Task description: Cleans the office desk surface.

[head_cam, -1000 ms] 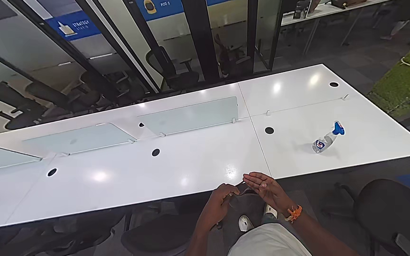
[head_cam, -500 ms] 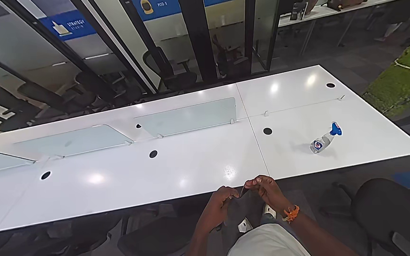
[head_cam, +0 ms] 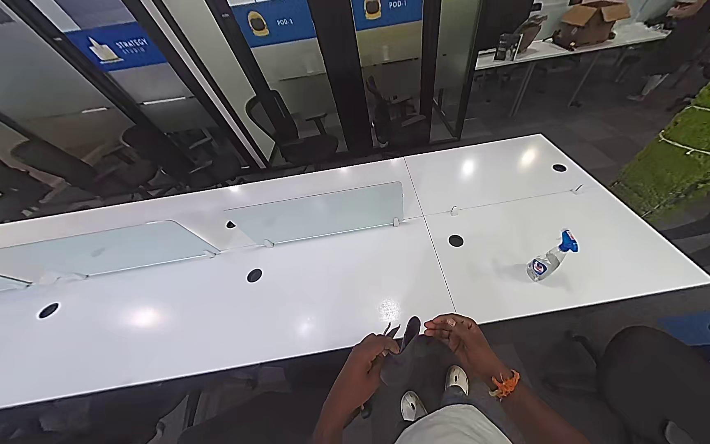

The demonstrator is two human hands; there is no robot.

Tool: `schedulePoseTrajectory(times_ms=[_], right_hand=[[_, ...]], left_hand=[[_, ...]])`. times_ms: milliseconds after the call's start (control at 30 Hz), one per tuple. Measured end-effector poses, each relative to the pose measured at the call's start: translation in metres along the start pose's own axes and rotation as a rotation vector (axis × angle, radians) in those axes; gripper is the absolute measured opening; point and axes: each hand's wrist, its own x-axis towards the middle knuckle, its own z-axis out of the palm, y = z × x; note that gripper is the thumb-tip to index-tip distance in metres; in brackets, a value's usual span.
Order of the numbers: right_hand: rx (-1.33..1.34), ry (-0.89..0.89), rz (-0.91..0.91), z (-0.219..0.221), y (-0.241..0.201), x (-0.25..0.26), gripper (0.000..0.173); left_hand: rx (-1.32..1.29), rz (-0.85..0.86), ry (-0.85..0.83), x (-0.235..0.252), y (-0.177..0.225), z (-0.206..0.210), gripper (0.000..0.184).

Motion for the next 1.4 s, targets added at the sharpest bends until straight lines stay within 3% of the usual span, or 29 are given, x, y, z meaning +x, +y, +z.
schedulePoseTrajectory(times_ms=[267,333,400,467,500,567,633,733,900,1133,1233,1367,1400], right_hand=[[-0.188,0.149,-0.101,-0.008,0.007,0.002,0.002],[-0.168,0.197,-0.073,-0.010,0.010,0.003,0.009],[-0.235,0.214,-0.019,-0.011,0.008,0.003,0.030],[-0.534,0.209,-0.045,-0.020,0.009,0.005,0.029],[-0.797,0.230,-0.080,-0.028,0.011,0.007,0.023],[-1.317,0.295,-0.127,-0.045,0.017,0.008,0.027],[-1.455,0.194,-0.092,-0.057,0.017,0.010,0.017],[-1.355,-0.094,0.005,-0.048,0.010,0.009,0.038],[-1.079,-0.350,-0.074,-0.017,0.015,0.016,0.046],[-1.299,-0.580,0.068,-0.024,0.009,0.032,0.031],[-1.067,-0.516,0.053,-0.028,-0.006,0.016,0.030],[-0.892,-0.309,-0.137,-0.031,-0.030,-0.010,0.016],[-0.879,-0.249,-0.157,-0.032,-0.038,-0.017,0.021]], left_hand=[[0.010,-0.018,-0.010,0.000,0.000,-0.003,0.030],[0.013,-0.028,-0.016,-0.001,-0.001,-0.003,0.030],[0.014,-0.037,-0.021,-0.002,-0.002,-0.003,0.030],[0.013,-0.044,-0.027,-0.003,-0.002,-0.004,0.030],[0.011,-0.045,-0.029,-0.003,-0.002,-0.005,0.030],[0.008,-0.043,-0.034,-0.004,-0.002,-0.006,0.031],[-0.001,-0.034,-0.034,-0.003,-0.003,-0.007,0.032],[-0.006,-0.023,-0.042,-0.005,-0.004,-0.009,0.032],[-0.010,0.027,-0.052,0.000,-0.002,-0.012,0.031],[0.028,0.057,-0.024,-0.006,-0.006,-0.029,0.031],[0.022,-0.022,0.065,-0.010,-0.012,-0.033,0.029],[-0.012,-0.120,0.124,0.003,-0.010,-0.021,0.024],[-0.011,-0.119,0.133,0.010,-0.011,-0.017,0.023]])
